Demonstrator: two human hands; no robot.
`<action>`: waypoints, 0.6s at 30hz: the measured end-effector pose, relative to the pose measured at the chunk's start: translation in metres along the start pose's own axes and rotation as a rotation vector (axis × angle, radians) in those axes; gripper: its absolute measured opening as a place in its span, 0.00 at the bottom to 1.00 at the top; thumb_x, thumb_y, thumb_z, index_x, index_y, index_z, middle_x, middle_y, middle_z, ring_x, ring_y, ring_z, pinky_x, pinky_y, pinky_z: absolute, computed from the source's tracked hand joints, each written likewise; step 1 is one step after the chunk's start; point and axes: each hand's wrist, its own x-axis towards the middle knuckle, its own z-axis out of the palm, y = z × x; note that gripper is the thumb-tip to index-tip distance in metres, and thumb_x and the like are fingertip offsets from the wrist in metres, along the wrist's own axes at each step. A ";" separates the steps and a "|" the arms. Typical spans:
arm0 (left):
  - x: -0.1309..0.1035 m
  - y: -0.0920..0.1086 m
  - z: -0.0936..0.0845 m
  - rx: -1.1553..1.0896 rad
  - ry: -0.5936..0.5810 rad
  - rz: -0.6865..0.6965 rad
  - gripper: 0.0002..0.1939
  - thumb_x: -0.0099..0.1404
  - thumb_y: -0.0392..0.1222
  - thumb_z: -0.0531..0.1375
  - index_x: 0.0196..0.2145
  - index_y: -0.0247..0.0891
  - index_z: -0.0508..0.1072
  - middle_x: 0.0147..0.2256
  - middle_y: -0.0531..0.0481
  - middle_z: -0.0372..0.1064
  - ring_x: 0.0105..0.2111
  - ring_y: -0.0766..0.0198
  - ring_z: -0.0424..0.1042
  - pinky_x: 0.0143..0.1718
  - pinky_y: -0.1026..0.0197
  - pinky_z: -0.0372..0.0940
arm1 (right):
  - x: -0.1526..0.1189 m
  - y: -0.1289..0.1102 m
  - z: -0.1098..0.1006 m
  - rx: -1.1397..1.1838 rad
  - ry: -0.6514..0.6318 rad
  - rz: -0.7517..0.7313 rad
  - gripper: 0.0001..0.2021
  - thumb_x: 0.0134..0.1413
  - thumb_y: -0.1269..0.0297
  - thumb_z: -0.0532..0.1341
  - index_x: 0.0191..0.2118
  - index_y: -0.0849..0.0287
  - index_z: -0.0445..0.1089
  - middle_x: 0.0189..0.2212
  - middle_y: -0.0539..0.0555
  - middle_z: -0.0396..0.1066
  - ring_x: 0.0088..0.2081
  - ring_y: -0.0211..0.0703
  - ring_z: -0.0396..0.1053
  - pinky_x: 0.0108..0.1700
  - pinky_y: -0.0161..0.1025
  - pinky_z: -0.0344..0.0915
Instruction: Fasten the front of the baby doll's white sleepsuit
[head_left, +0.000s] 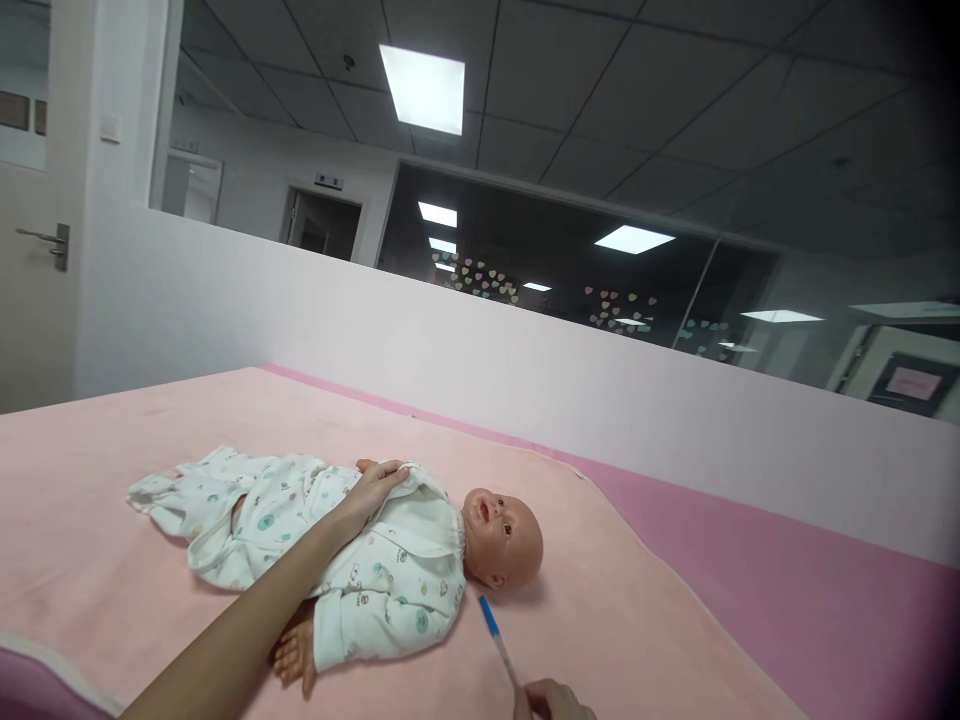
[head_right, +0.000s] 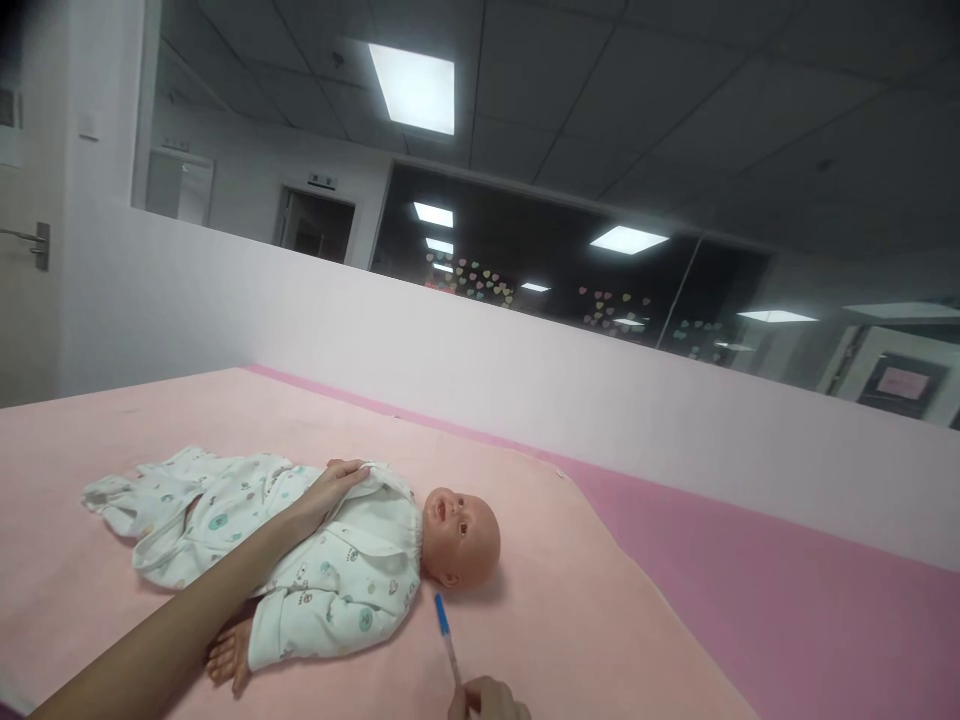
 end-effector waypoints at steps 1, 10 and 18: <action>0.001 -0.001 0.000 -0.018 -0.004 -0.007 0.17 0.51 0.52 0.62 0.29 0.34 0.71 0.28 0.50 0.69 0.32 0.64 0.66 0.34 0.66 0.57 | 0.018 -0.017 0.006 0.011 0.042 0.014 0.15 0.46 0.68 0.51 0.14 0.51 0.65 0.13 0.53 0.63 0.22 0.43 0.67 0.27 0.39 0.60; 0.000 0.002 -0.001 -0.082 -0.024 -0.039 0.16 0.49 0.51 0.63 0.29 0.33 0.72 0.28 0.49 0.70 0.33 0.62 0.67 0.36 0.64 0.58 | 0.065 -0.060 -0.011 0.179 0.158 -0.139 0.09 0.48 0.57 0.54 0.31 0.47 0.71 0.20 0.54 0.68 0.31 0.49 0.69 0.29 0.42 0.63; 0.000 -0.001 -0.002 -0.120 -0.065 0.007 0.17 0.51 0.49 0.63 0.31 0.32 0.73 0.29 0.47 0.70 0.33 0.62 0.68 0.38 0.63 0.59 | 0.065 -0.105 -0.010 0.141 -0.039 -0.417 0.13 0.56 0.67 0.49 0.27 0.58 0.68 0.22 0.52 0.70 0.27 0.38 0.67 0.34 0.35 0.58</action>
